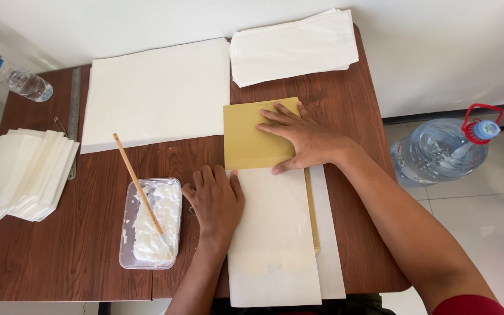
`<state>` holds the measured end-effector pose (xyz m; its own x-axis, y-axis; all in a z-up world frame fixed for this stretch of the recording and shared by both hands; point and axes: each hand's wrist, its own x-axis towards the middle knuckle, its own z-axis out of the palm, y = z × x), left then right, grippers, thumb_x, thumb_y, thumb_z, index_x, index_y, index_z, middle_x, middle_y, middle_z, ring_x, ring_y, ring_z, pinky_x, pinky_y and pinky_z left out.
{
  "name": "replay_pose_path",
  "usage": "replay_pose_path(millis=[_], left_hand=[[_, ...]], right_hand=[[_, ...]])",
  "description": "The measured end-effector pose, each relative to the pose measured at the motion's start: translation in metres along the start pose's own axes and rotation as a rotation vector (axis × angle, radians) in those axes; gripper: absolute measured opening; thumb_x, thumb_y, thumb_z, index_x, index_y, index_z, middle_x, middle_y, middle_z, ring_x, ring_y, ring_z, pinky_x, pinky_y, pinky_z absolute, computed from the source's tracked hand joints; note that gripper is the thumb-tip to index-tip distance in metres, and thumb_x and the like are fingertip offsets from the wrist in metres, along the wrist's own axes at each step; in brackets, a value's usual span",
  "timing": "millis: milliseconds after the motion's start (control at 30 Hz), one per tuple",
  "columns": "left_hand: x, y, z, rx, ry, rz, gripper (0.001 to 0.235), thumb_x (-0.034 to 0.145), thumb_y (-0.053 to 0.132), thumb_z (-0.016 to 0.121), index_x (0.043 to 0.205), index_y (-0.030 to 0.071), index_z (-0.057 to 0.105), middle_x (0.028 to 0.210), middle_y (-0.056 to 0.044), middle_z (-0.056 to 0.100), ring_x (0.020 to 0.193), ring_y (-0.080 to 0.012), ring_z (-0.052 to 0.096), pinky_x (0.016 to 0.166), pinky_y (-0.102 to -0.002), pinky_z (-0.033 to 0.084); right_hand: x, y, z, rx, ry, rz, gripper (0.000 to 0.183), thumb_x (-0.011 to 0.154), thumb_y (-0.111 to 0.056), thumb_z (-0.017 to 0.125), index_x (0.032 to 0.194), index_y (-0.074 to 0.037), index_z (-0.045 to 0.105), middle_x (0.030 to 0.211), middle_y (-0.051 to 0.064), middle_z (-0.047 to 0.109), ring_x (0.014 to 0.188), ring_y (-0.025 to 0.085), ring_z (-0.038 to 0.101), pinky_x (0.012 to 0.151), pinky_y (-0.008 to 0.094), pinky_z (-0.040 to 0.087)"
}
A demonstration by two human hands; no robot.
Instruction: Assembling paper bags by folding paper over a template and applying glue with a stick
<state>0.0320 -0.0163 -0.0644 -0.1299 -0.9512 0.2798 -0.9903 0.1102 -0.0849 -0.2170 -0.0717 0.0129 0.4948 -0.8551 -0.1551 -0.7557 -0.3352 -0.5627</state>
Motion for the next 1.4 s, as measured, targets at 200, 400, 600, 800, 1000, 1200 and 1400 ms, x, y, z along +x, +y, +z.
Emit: replay_pose_path(millis=[200, 400, 600, 800, 1000, 1200, 1400], left_hand=[[0.002, -0.002, -0.017, 0.011, 0.043, 0.037, 0.049, 0.089, 0.064, 0.058, 0.107, 0.019, 0.058, 0.091, -0.002, 0.050, 0.091, -0.0253, 0.055, 0.075, -0.042, 0.039], [0.003, 0.007, -0.047, -0.320, -0.014, 0.511, 0.066, 0.095, 0.058, 0.058, 0.149, 0.021, 0.054, 0.161, -0.018, 0.042, 0.149, -0.0373, 0.038, 0.122, -0.062, 0.008], [0.006, 0.009, -0.054, -0.366, -0.431, 0.515, 0.070, 0.103, 0.063, 0.038, 0.164, 0.029, 0.028, 0.173, -0.011, 0.015, 0.159, -0.0313, 0.012, 0.126, -0.055, 0.003], [0.008, 0.011, -0.057, -0.283, -0.499, 0.524, 0.095, 0.090, 0.086, 0.037, 0.165, 0.032, 0.019, 0.174, -0.010, 0.007, 0.160, -0.0300, 0.003, 0.126, -0.055, 0.000], [-0.004, 0.007, -0.046, -0.359, -0.296, 0.679, 0.082, 0.095, 0.073, 0.047, 0.164, 0.032, 0.027, 0.173, -0.003, 0.018, 0.159, -0.0244, 0.015, 0.127, -0.053, 0.005], [-0.004, 0.010, -0.044, -0.431, -0.354, 0.641, 0.066, 0.102, 0.060, 0.043, 0.162, 0.033, 0.034, 0.172, -0.004, 0.019, 0.158, -0.0323, 0.014, 0.125, -0.060, 0.006], [-0.004, 0.015, -0.042, -0.450, -0.369, 0.561, 0.065, 0.101, 0.062, 0.045, 0.159, 0.032, 0.039, 0.169, -0.005, 0.025, 0.156, -0.0328, 0.020, 0.124, -0.061, 0.009]], right_hand=[[0.002, 0.007, 0.003, -0.001, -0.013, -0.029, 0.105, 0.071, -0.061, 0.086, 0.157, -0.020, 0.041, 0.171, 0.010, 0.022, 0.158, 0.039, 0.008, 0.122, 0.068, -0.006], [0.000, 0.007, 0.000, -0.001, 0.016, -0.034, 0.105, 0.069, -0.066, 0.085, 0.153, -0.016, 0.047, 0.168, 0.013, 0.029, 0.157, 0.040, 0.015, 0.122, 0.069, -0.001], [-0.008, 0.007, -0.012, -0.069, -0.063, 0.085, 0.115, 0.063, -0.067, 0.089, 0.158, -0.025, 0.039, 0.173, 0.008, 0.016, 0.158, 0.034, 0.007, 0.123, 0.065, -0.006], [-0.021, 0.012, -0.025, 0.042, -0.081, 0.065, 0.113, 0.064, -0.055, 0.092, 0.156, -0.013, 0.041, 0.171, 0.014, 0.020, 0.158, 0.040, 0.009, 0.122, 0.069, -0.003], [-0.021, 0.010, -0.023, 0.070, -0.080, 0.138, 0.113, 0.061, -0.050, 0.095, 0.155, -0.016, 0.042, 0.172, 0.013, 0.019, 0.158, 0.037, 0.009, 0.122, 0.068, -0.005], [-0.019, 0.024, -0.016, 0.044, 0.000, 0.102, 0.105, 0.061, -0.053, 0.092, 0.152, -0.022, 0.050, 0.171, 0.011, 0.024, 0.157, 0.039, 0.013, 0.121, 0.070, 0.000], [-0.021, 0.032, -0.015, 0.078, 0.067, 0.029, 0.094, 0.068, -0.052, 0.090, 0.148, -0.019, 0.055, 0.169, 0.013, 0.028, 0.156, 0.041, 0.017, 0.121, 0.070, 0.001]])
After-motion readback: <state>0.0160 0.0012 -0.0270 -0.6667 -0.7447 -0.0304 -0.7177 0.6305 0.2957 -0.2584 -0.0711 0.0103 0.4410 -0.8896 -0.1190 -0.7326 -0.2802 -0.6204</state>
